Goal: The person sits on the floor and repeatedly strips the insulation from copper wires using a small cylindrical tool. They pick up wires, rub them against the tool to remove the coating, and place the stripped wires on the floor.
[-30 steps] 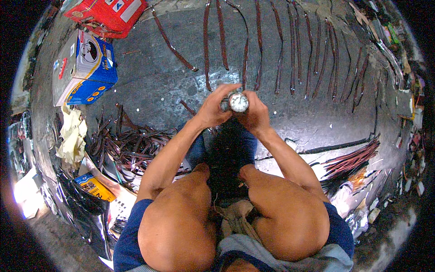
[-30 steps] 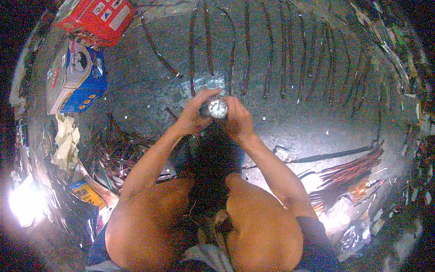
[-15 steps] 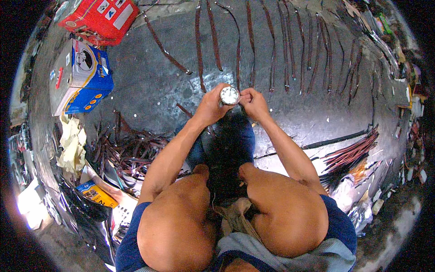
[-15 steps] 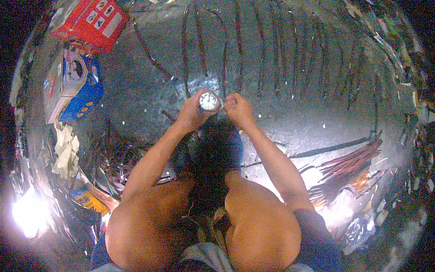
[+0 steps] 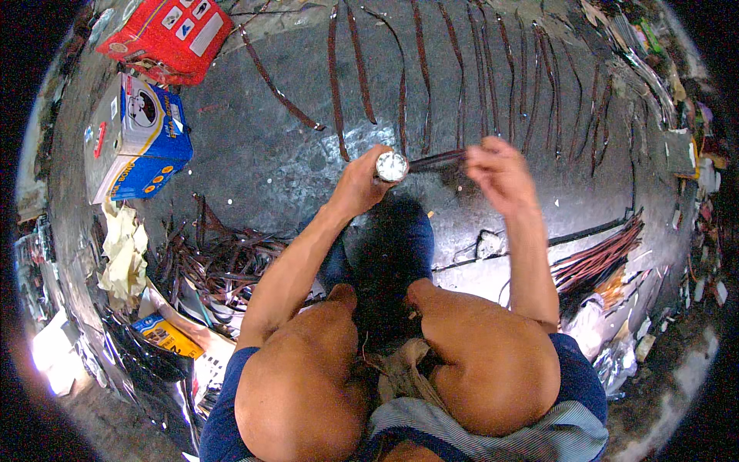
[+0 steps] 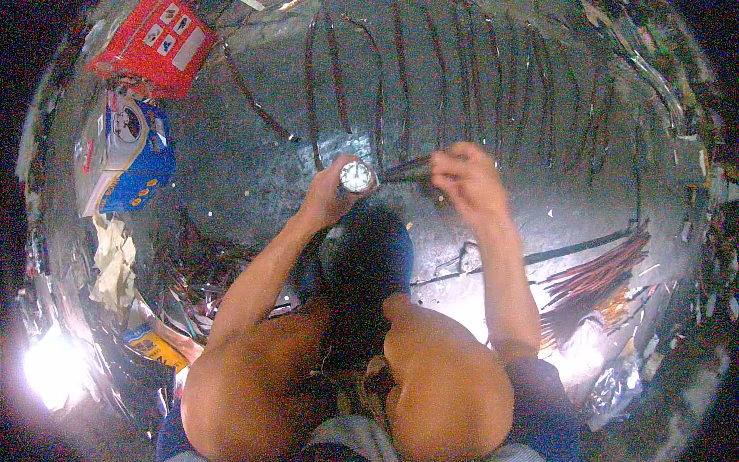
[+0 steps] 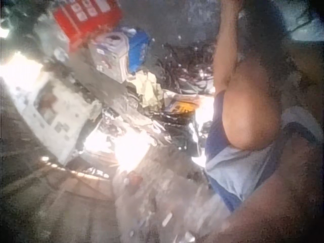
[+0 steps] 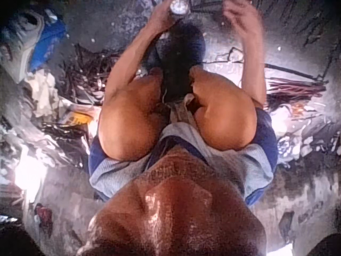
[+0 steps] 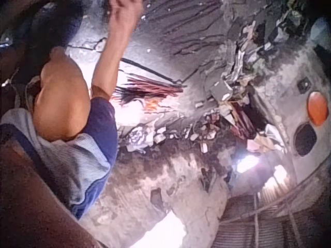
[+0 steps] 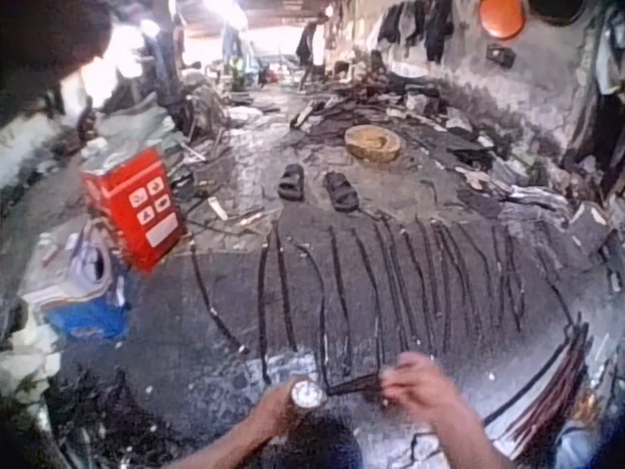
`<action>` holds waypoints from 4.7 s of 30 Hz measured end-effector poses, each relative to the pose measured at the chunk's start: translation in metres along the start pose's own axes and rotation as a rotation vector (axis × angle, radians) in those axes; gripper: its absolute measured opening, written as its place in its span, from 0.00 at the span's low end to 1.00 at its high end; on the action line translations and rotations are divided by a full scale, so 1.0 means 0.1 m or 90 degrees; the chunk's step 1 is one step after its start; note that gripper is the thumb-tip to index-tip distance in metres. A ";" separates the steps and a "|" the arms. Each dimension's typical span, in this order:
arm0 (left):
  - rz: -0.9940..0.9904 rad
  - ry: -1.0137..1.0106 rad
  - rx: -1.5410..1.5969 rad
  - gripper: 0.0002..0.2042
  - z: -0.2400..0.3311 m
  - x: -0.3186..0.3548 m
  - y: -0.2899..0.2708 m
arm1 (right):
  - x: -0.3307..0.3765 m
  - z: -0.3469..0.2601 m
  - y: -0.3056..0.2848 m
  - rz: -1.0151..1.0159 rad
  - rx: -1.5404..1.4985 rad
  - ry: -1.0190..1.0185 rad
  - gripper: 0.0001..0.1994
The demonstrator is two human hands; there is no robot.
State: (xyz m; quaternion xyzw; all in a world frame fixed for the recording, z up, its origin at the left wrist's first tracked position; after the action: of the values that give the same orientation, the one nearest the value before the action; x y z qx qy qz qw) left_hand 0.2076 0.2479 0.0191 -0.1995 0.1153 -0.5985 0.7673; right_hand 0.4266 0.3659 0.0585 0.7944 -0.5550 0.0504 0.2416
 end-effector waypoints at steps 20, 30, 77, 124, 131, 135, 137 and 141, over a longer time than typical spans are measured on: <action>-0.020 -0.130 0.002 0.51 -0.16 0.18 0.00 | -0.83 -2.80 1.00 -0.117 0.164 -0.489 0.05; -0.062 -0.129 -0.381 0.42 -0.61 0.77 0.27 | -1.69 -3.11 0.73 0.003 0.142 -0.697 0.14; 0.052 -0.352 0.365 0.12 -0.73 0.23 -0.54 | -0.33 0.76 0.42 0.057 0.246 -0.237 0.31; -0.090 -0.071 -0.177 0.16 -0.56 -0.24 -0.01 | 0.13 0.87 0.87 -0.139 0.752 -0.653 0.34; 0.009 0.012 0.051 0.28 -0.10 0.03 0.01 | 0.05 0.97 0.67 -0.137 0.637 -0.480 0.26; -0.011 -0.017 0.022 0.26 -0.11 -0.03 0.08 | -0.38 1.52 0.09 -0.037 0.488 -0.143 0.23; -0.011 -0.003 0.016 0.25 -0.06 -0.04 0.05 | -0.46 1.71 0.03 -0.028 0.397 0.013 0.20; -0.011 0.004 0.006 0.27 -0.10 -0.08 0.08 | -0.50 1.53 0.11 -0.023 0.335 -0.105 0.16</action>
State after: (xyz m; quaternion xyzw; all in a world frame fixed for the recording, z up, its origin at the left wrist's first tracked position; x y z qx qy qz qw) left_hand 0.2089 0.2553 0.0059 -0.1946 0.1132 -0.6063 0.7627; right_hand 0.3690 0.3388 -0.0899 0.8410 -0.5265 0.1233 -0.0182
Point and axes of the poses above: each hand's wrist, its own x-axis away from the middle knuckle, its own y-axis out of the palm, z = x × y, the point moved 7 cm from there along -x, towards the middle knuckle, and after that the axes turned 11 degrees about -y, right-handed, at the moved point
